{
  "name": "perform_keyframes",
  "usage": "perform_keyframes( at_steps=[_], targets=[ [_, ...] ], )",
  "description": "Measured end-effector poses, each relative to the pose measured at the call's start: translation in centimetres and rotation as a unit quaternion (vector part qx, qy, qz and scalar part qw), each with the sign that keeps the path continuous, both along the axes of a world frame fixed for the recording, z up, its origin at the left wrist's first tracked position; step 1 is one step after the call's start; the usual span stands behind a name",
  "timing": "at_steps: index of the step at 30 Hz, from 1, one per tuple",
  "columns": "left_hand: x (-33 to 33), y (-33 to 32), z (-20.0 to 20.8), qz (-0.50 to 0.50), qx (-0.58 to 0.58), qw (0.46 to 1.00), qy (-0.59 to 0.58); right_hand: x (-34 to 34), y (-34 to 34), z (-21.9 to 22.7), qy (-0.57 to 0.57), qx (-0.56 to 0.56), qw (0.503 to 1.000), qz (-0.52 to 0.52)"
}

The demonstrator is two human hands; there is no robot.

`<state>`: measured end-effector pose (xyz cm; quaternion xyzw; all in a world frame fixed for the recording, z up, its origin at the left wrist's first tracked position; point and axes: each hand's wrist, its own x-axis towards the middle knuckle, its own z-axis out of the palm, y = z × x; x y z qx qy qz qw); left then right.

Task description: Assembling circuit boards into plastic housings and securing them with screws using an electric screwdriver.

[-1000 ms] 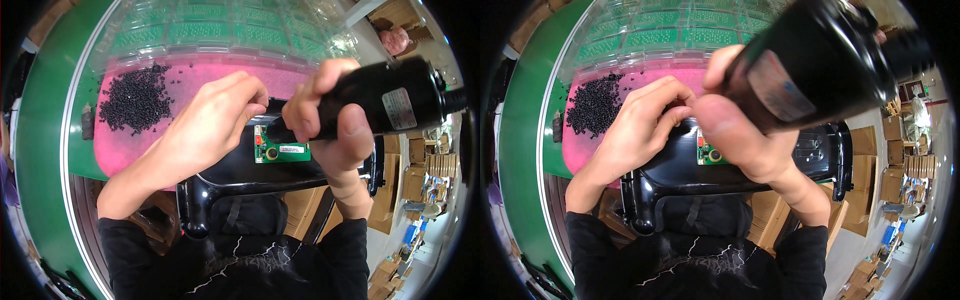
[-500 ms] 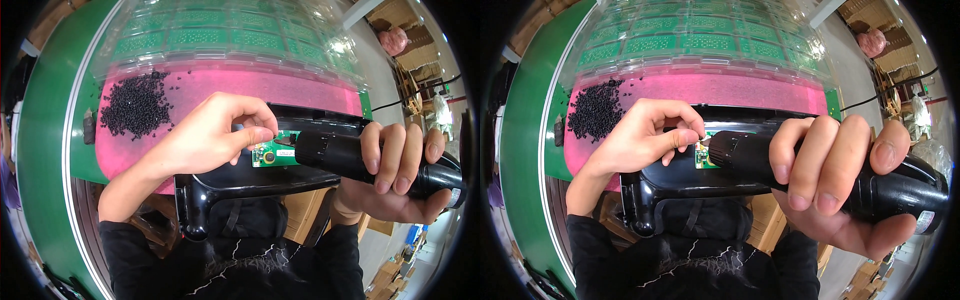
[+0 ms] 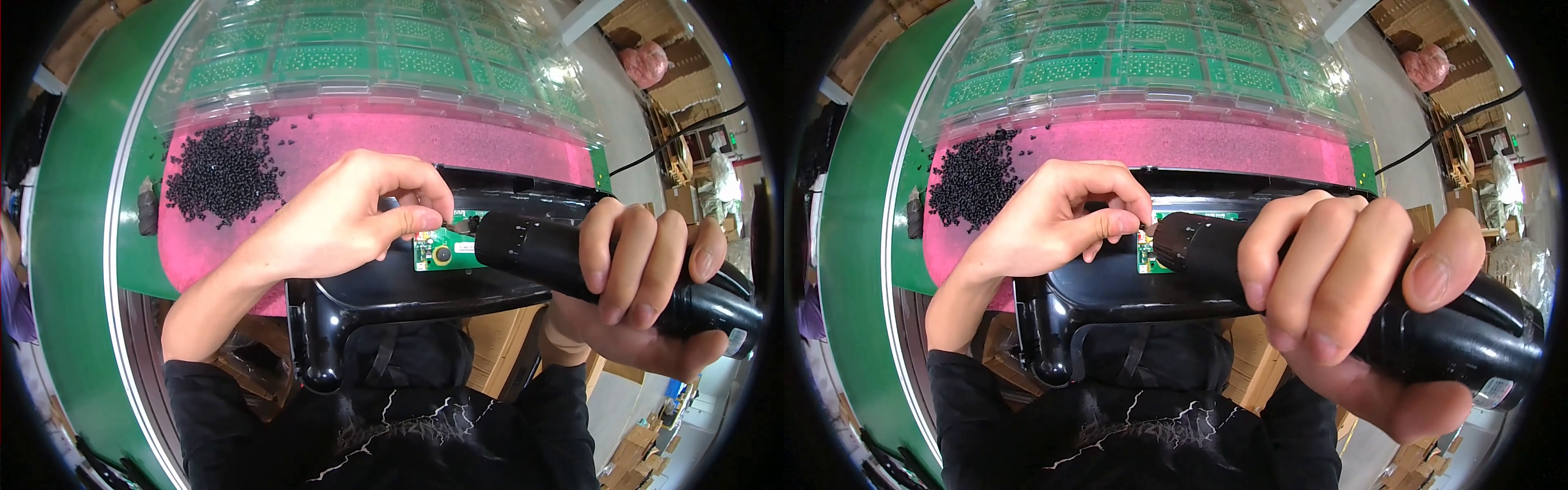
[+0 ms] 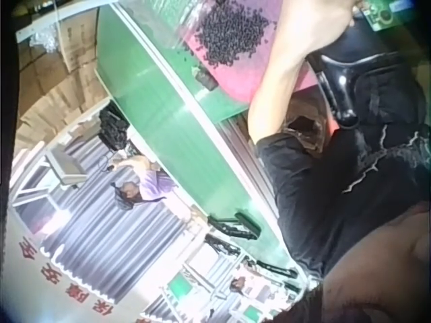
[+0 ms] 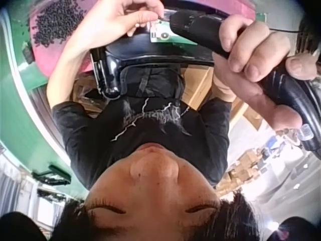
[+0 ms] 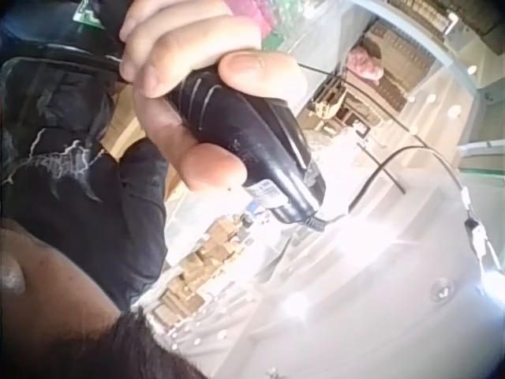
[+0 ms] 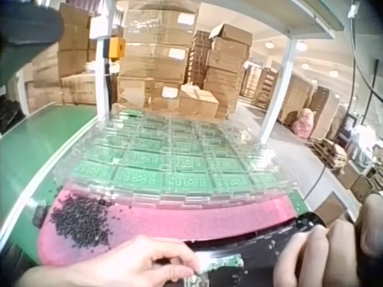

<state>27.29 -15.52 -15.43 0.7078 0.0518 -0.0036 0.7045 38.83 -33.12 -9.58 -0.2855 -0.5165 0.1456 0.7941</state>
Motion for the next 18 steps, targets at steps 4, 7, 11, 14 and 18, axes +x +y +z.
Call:
perform_keyframes(
  at_steps=[4, 7, 11, 14, 18],
  targets=[
    [0.0, 0.4, 0.1, -0.048, 0.051, 0.998, 0.006, -0.4, 0.2, -0.5, 0.014, -0.021, 1.000, 0.011],
    [0.0, 0.2, -0.3, -0.048, 0.088, 0.995, -0.022, -0.6, 0.1, -1.0, 0.020, -0.029, 0.999, 0.004],
    [0.1, 0.2, -0.5, -0.056, 0.107, 0.992, -0.028, -0.4, 0.0, -1.2, 0.020, -0.018, 1.000, 0.002],
    [0.2, 0.0, -0.5, -0.055, 0.105, 0.992, -0.035, -0.3, -0.1, -1.2, 0.014, -0.021, 1.000, 0.003],
    [0.1, 0.0, -0.6, -0.051, 0.103, 0.993, -0.025, -0.6, -0.2, -1.3, 0.008, -0.038, 0.999, -0.007]
  ],
)
